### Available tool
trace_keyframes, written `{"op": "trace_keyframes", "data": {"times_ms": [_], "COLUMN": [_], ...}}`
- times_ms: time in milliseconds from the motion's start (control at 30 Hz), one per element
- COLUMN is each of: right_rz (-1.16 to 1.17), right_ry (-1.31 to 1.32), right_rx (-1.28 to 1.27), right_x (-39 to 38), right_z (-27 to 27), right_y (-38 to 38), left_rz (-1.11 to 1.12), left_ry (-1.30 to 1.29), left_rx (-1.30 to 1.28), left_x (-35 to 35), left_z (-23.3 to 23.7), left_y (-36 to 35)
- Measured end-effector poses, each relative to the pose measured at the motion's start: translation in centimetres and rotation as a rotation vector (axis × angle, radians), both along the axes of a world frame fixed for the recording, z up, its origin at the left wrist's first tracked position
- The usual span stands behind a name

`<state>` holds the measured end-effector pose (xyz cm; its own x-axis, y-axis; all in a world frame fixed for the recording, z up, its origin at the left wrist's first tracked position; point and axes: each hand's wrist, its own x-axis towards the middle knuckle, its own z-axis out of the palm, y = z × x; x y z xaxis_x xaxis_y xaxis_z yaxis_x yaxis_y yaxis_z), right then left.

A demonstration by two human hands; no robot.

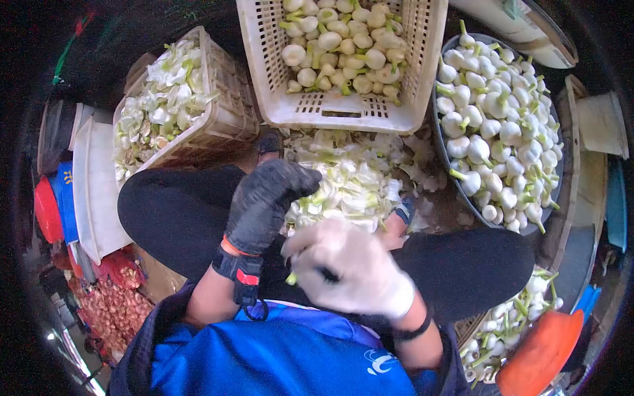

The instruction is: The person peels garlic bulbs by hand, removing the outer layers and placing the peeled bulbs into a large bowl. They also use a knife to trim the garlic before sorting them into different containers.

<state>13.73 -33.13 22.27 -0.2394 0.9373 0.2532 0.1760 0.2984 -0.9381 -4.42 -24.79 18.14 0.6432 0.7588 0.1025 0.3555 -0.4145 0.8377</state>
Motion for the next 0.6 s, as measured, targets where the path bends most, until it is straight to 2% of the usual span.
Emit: {"op": "trace_keyframes", "data": {"times_ms": [33, 67, 100, 167, 233, 267, 300, 367, 433, 500, 567, 600], "right_rz": [0.037, -0.056, -0.228, -0.446, -0.513, -0.488, -0.457, -0.476, -0.495, -0.627, -0.648, -0.657], "right_ry": [0.034, -0.034, -0.003, 0.038, -0.050, -0.055, -0.061, -0.071, -0.083, -0.016, 0.071, 0.201], "right_rx": [-0.023, -0.086, -0.241, -0.397, -0.334, -0.289, -0.237, -0.212, -0.191, -0.142, -0.181, -0.212], "right_x": [-0.6, -0.7, -0.7, 0.1, 0.2, 0.3, 0.4, 0.3, 0.0, -0.4, -0.2, 0.1], "right_z": [0.2, -0.4, -0.8, -1.8, -1.6, -1.8, -2.0, -2.1, -2.3, -2.8, -2.3, -2.0], "right_y": [-0.6, -1.1, -1.4, -1.1, -0.4, -0.3, 0.0, 0.5, 1.1, 1.8, 2.2, 2.3], "left_rz": [-0.035, -0.118, -0.078, 0.031, 0.039, 0.022, 0.019, -0.124, -0.061, -0.065, 0.003, 0.187], "left_ry": [-0.094, -0.065, -0.094, -0.385, -0.351, -0.319, -0.317, -0.054, -0.099, -0.137, -0.183, -0.345], "left_rx": [-0.033, -0.118, -0.391, -0.707, -0.572, -0.460, -0.455, 0.023, 0.063, 0.153, 0.074, -0.150], "left_x": [0.1, 0.3, 0.6, 1.1, 1.1, 0.9, 0.8, 0.6, 1.1, 1.8, 2.7, 3.0], "left_z": [-0.9, -1.2, -1.4, -1.4, -0.6, -0.2, 0.5, 2.0, 2.4, 2.7, 3.5, 3.8], "left_y": [-0.1, -0.9, -1.6, -1.9, -1.6, -1.3, -0.7, 0.2, 0.4, 1.3, 1.5, 1.6]}}
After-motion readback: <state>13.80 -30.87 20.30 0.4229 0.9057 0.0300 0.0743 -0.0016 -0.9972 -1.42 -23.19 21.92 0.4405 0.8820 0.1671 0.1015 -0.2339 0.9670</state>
